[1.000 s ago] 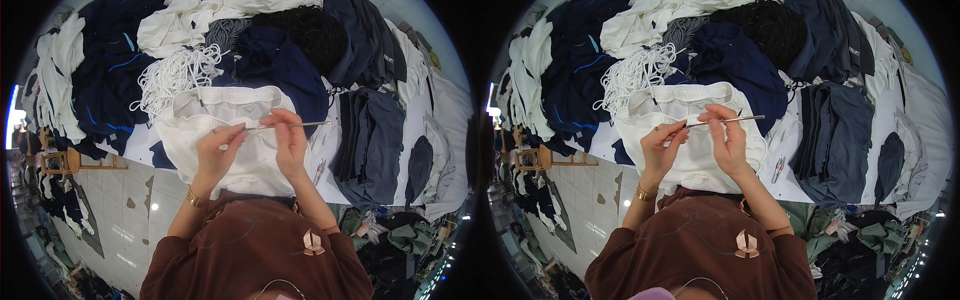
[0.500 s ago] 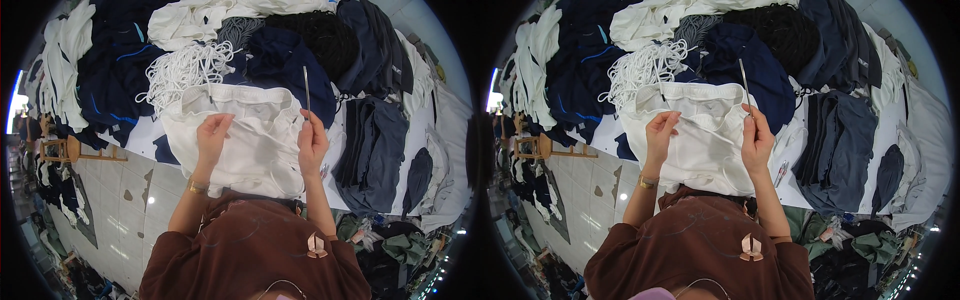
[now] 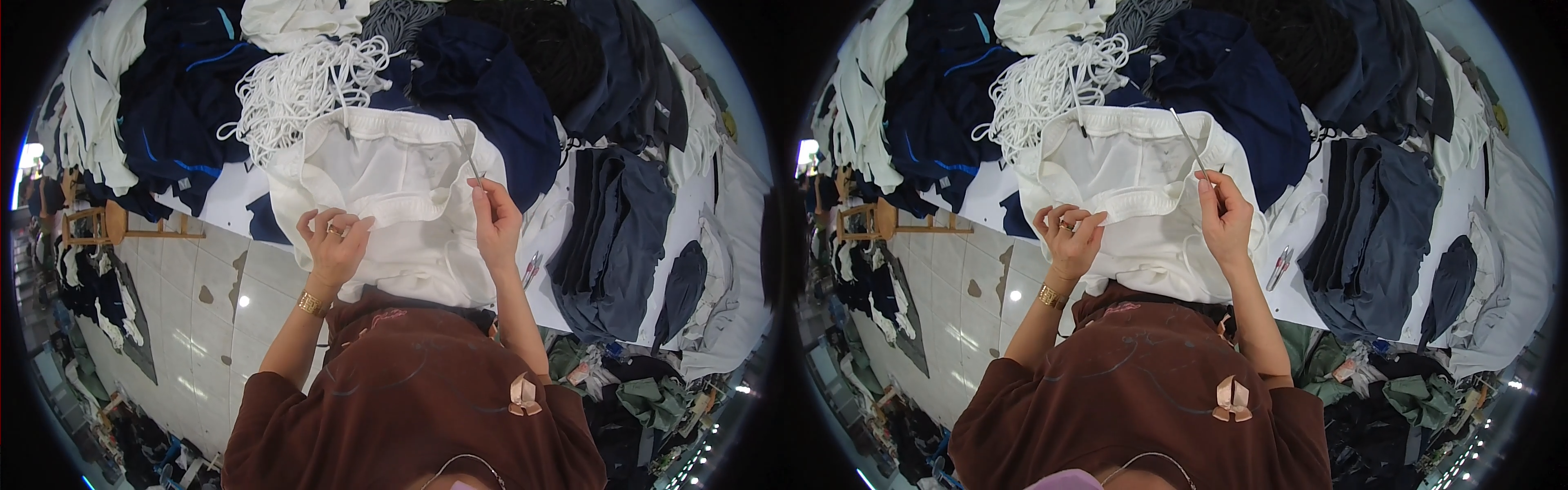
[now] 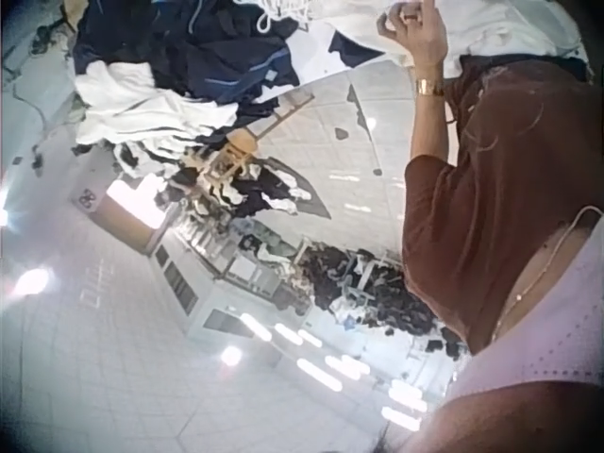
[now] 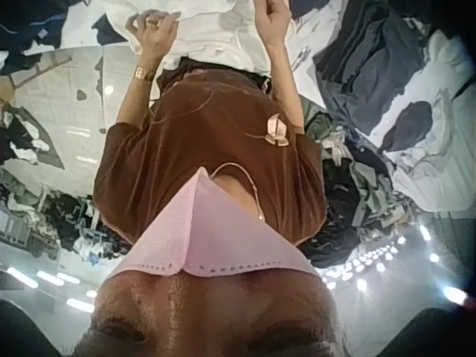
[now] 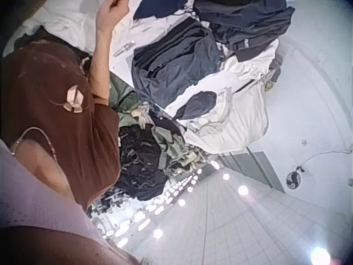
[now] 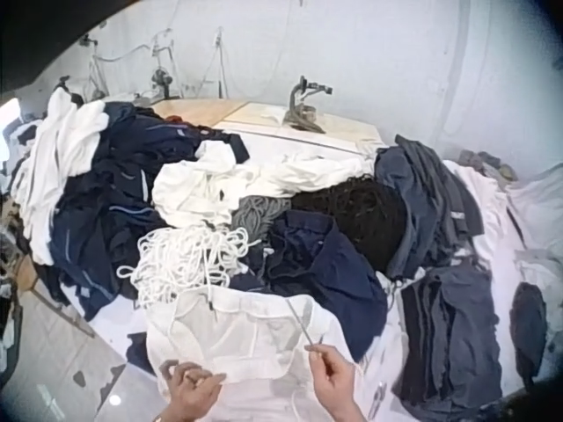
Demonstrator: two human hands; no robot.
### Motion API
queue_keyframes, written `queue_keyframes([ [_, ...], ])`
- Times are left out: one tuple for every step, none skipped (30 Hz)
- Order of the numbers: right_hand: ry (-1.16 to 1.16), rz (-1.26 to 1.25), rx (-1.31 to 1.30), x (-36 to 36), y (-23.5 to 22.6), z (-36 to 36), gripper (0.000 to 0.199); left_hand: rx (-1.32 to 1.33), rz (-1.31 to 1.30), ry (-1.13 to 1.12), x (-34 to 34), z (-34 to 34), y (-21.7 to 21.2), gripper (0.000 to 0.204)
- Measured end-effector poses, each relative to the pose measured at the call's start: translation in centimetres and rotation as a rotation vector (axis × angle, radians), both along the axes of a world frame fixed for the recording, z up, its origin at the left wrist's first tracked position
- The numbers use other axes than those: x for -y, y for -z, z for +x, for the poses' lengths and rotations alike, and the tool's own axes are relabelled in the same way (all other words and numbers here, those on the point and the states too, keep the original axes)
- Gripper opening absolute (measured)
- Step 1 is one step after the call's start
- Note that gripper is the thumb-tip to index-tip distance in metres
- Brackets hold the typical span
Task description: Threading drawstrings through the waistbands of shorts using a long threading needle.
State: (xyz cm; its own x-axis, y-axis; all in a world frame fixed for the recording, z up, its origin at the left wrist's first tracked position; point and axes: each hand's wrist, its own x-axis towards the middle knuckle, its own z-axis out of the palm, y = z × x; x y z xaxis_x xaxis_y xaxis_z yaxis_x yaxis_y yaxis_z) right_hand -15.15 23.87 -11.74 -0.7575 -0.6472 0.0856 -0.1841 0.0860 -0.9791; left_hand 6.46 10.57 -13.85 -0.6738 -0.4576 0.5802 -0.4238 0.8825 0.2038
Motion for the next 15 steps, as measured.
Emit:
queue_keyframes([
  [-0.018,0.032,0.007,0.0,0.4,0.3,0.017,0.009,0.017,-0.019,-0.4,0.4,0.4,0.029],
  [-0.033,0.058,0.017,0.0,0.7,0.6,0.017,0.021,0.027,-0.034,-0.8,0.7,0.8,0.03],
  [-0.05,0.084,0.032,0.0,0.9,0.9,0.017,0.006,0.037,-0.05,-1.1,0.8,1.2,0.029],
  [-0.074,0.106,0.041,-0.1,1.1,1.1,0.017,-0.008,0.04,-0.063,-1.3,0.8,1.4,0.028],
  [-0.099,0.126,0.053,-0.1,1.3,1.4,0.017,-0.03,0.059,-0.092,-1.6,0.8,1.5,0.027],
  [-0.123,0.138,0.06,0.0,1.4,1.5,0.017,-0.081,0.092,-0.1,-2.0,0.8,1.4,0.026],
  [-0.139,0.154,0.066,0.0,1.4,1.6,0.018,-0.14,0.141,-0.124,-2.4,0.7,1.2,0.024],
  [-0.153,0.163,0.068,0.1,1.4,1.7,0.018,-0.183,0.2,-0.159,-2.8,0.7,0.9,0.023],
  [-0.165,0.17,0.072,0.1,1.4,1.7,0.018,-0.211,0.387,-0.186,-3.2,0.7,0.5,0.021],
  [-0.16,0.143,0.079,0.2,1.3,1.6,0.019,-0.221,0.585,-0.223,-3.6,0.6,0.1,0.021],
  [-0.154,0.114,0.087,0.4,1.1,1.5,0.019,-0.233,0.769,-0.217,-3.8,0.5,-0.2,0.024],
  [-0.149,0.084,0.096,0.5,0.8,1.4,0.02,-0.251,1.114,-0.258,-3.9,0.2,-0.3,0.025],
  [-0.141,0.077,0.118,0.5,0.5,1.2,0.02,-0.268,1.447,-0.253,-4.0,-0.3,-0.3,0.028],
  [-0.135,0.068,0.139,0.5,0.1,0.9,0.02,-0.33,1.74,-0.224,-3.9,-0.9,-0.1,0.031],
  [-0.12,0.054,0.164,0.5,-0.4,0.6,0.02,-0.364,1.713,-0.208,-3.7,-1.8,0.2,0.037],
])
